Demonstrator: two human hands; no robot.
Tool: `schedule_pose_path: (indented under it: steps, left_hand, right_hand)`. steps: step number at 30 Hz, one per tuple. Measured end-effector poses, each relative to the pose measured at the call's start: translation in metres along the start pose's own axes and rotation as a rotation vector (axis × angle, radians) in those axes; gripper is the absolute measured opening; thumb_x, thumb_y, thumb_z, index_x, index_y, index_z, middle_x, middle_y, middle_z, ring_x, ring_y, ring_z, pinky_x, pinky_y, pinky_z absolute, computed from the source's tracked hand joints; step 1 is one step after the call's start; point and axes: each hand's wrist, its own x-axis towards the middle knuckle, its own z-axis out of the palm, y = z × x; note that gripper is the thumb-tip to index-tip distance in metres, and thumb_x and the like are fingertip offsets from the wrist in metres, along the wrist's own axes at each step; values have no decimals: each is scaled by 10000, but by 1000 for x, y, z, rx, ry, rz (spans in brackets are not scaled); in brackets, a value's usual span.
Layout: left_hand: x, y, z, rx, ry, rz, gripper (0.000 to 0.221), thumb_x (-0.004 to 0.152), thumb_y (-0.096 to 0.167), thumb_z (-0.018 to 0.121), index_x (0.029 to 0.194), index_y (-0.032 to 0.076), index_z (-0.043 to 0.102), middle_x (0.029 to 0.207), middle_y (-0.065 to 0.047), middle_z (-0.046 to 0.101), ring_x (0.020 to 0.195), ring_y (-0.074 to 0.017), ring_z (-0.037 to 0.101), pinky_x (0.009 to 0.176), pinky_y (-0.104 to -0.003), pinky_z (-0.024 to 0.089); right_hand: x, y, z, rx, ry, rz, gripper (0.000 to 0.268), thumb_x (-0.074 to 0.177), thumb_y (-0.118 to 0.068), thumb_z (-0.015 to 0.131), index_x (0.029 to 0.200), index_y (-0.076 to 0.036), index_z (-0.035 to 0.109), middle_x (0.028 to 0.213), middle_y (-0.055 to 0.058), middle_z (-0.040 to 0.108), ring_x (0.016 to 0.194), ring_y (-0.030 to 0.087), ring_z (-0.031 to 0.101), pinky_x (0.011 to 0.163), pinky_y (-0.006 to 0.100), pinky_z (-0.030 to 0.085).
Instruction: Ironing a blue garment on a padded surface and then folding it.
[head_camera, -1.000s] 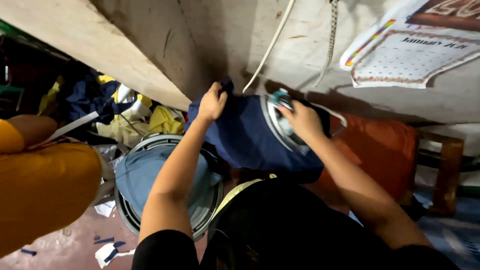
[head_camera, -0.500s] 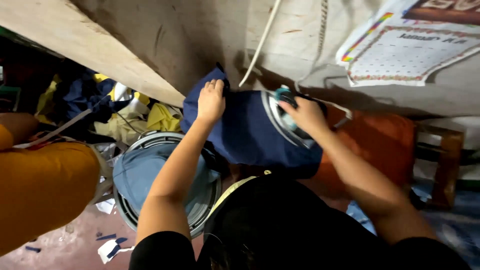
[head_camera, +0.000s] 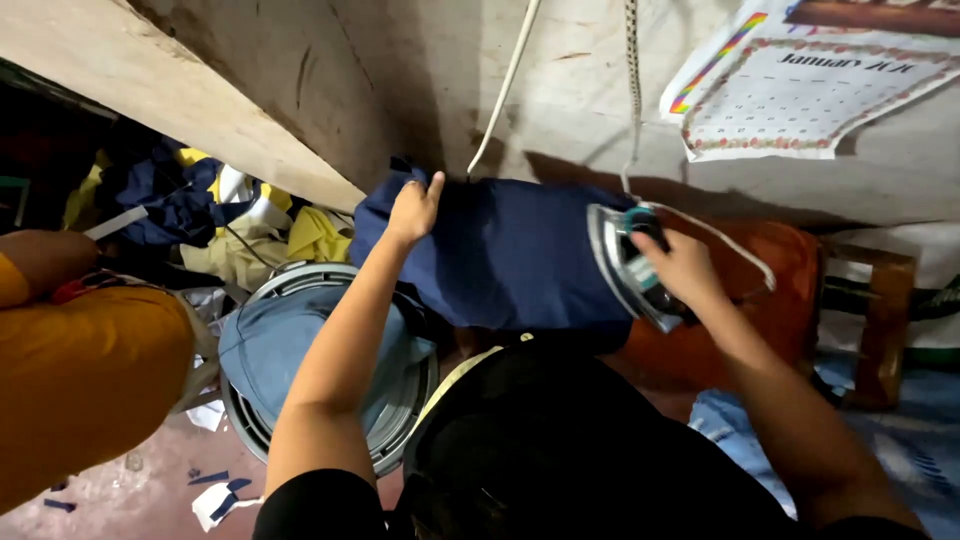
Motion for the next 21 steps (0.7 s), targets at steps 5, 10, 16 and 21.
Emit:
schedule_pose_path:
  steps: [5, 10, 16, 21]
  left_hand:
    - [-7, 23, -10, -367, -161, -245, 863, 1031, 607, 449, 1457, -143, 452, 1479, -356, 478, 1453, -410, 403, 1225, -512, 295]
    - [-21, 48, -28, -609, -163, -243, 628, 859, 269, 769, 1303, -146, 610, 1246, -349, 652, 1268, -457, 577, 1062, -523, 459]
    - [40, -1, -4, -108, -371, -299, 801, 761, 361, 887, 1355, -84, 586, 1323, -328, 614, 1268, -461, 582, 980, -643, 481]
    - [32, 6, 13, 87, -484, -209, 764, 825, 487, 784, 1361, -33, 621, 1357, -255, 636, 1306, -416, 577, 1056, -568, 482]
  right_hand:
    - [20, -104, 2, 73, -98, -198, 556, 990, -593, 617, 971, -50, 733, 892, 218, 741, 985, 446, 699, 785, 556, 557]
    - [22, -128, 6, 45, -92, -250, 600, 1005, -613, 597, 903, -32, 705, 826, 203, 740, 903, 431, 719, 739, 507, 565]
    - [-24, -53, -6, 17, -104, -110, 548, 989, -603, 615, 974, -66, 722, 880, 219, 745, 979, 443, 706, 782, 547, 564]
    - [-20, -4, 5, 18, -119, -6, 500, 971, -621, 642, 868, -144, 747, 781, 104, 750, 897, 335, 733, 711, 438, 563]
